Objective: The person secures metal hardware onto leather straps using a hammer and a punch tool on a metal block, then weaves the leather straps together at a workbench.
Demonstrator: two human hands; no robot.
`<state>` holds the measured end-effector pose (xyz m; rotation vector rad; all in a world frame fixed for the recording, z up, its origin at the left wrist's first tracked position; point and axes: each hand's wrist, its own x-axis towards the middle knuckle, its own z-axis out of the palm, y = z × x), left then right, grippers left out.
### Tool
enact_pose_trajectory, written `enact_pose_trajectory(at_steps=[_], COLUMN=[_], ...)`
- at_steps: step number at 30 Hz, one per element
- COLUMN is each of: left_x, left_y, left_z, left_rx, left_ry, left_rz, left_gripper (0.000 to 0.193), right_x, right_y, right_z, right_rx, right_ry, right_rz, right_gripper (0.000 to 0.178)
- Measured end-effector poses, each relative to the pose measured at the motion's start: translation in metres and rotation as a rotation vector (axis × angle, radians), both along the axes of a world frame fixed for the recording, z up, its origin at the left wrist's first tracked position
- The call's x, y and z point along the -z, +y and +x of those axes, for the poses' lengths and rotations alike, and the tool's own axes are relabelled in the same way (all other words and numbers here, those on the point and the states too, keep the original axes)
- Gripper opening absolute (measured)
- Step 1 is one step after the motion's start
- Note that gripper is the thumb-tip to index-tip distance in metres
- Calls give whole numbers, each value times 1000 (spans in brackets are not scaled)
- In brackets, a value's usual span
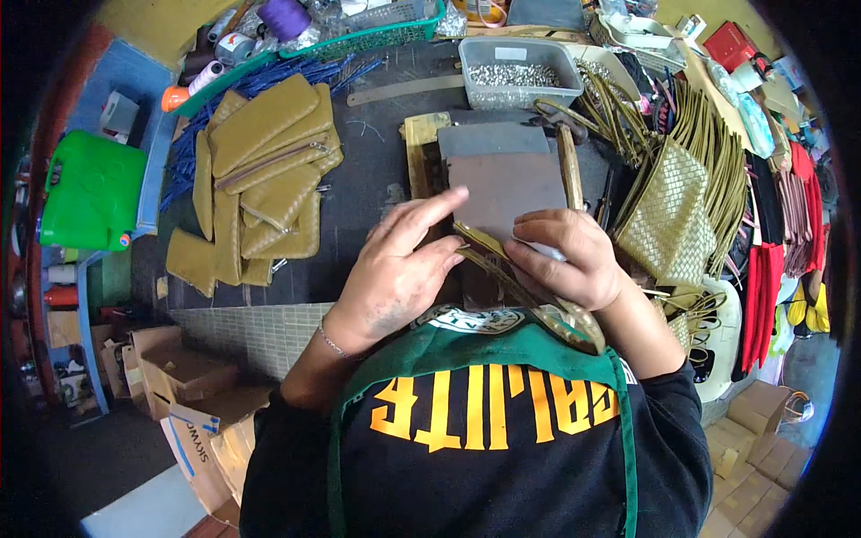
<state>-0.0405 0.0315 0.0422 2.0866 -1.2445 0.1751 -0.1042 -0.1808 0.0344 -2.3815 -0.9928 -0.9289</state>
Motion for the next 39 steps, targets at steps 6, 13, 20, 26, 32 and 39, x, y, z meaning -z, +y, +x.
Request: enact_pose_trajectory(at_steps=[6, 13, 20, 26, 32, 39], left_x=[10, 14, 13, 16, 19, 15], left_y=[-6, -11, -13, -13, -11, -4], left_z=[-1, -3, -2, -3, -5, -4], left_rx=[219, 255, 244, 242, 157, 171], left_ry=[122, 141, 168, 239, 188, -112], left_rz=[-79, -72, -56, -76, -132, 67], left_gripper=[14, 13, 12, 14, 18, 12], right_x=[17, 32, 37, 44, 48, 47], right_y=[27, 35, 41, 43, 45, 45], right_z=[-9, -16, -16, -15, -15, -23], right_rx=[-18, -104, -68, -106, -70, -51], right_ry=[361, 727, 684, 692, 790, 810], right_rz=[607, 1035, 1063, 1160, 1367, 1302], right_gripper=[16, 10, 16, 14, 15, 11])
